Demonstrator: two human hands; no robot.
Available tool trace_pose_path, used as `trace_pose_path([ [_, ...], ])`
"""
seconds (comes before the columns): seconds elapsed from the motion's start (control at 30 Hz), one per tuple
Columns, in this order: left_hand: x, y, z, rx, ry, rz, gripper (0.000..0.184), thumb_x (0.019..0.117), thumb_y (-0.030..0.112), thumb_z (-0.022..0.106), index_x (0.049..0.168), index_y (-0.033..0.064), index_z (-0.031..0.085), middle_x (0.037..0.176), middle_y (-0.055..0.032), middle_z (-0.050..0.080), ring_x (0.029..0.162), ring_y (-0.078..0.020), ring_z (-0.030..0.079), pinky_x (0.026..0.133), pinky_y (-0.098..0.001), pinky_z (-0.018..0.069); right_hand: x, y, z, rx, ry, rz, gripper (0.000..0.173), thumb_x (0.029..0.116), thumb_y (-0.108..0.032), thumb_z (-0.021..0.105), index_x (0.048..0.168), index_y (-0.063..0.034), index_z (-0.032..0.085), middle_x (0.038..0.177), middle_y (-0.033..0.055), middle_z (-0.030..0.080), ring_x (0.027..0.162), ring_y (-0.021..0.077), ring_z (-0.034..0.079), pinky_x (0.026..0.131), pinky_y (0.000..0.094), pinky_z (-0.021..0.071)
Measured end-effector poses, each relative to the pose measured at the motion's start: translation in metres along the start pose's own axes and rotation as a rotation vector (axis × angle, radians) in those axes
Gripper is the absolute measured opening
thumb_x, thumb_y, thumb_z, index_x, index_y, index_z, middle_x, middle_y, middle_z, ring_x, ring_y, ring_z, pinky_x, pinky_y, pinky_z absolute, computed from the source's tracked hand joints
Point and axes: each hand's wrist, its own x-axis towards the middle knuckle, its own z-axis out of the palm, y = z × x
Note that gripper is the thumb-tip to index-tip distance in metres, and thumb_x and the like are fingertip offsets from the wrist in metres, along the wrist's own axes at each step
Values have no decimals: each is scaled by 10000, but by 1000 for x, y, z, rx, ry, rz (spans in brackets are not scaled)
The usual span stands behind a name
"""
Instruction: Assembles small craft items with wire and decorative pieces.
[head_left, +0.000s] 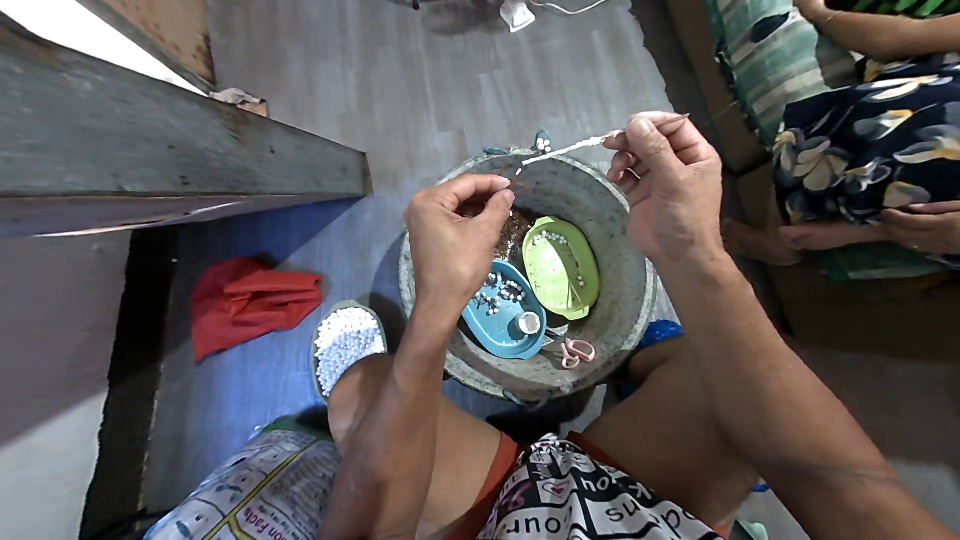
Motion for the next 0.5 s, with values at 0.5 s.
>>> trace_pose_path([
  [0.5,0,-2,2,40,-8,4,70,918,119,765,983,111,789,885,28,766,746,-55,717,684,-256,628,-4,-6,0,-12,-29,-13,131,1055,-127,574,1108,-34,649,970,90,730,779,137,680,728,287,581],
])
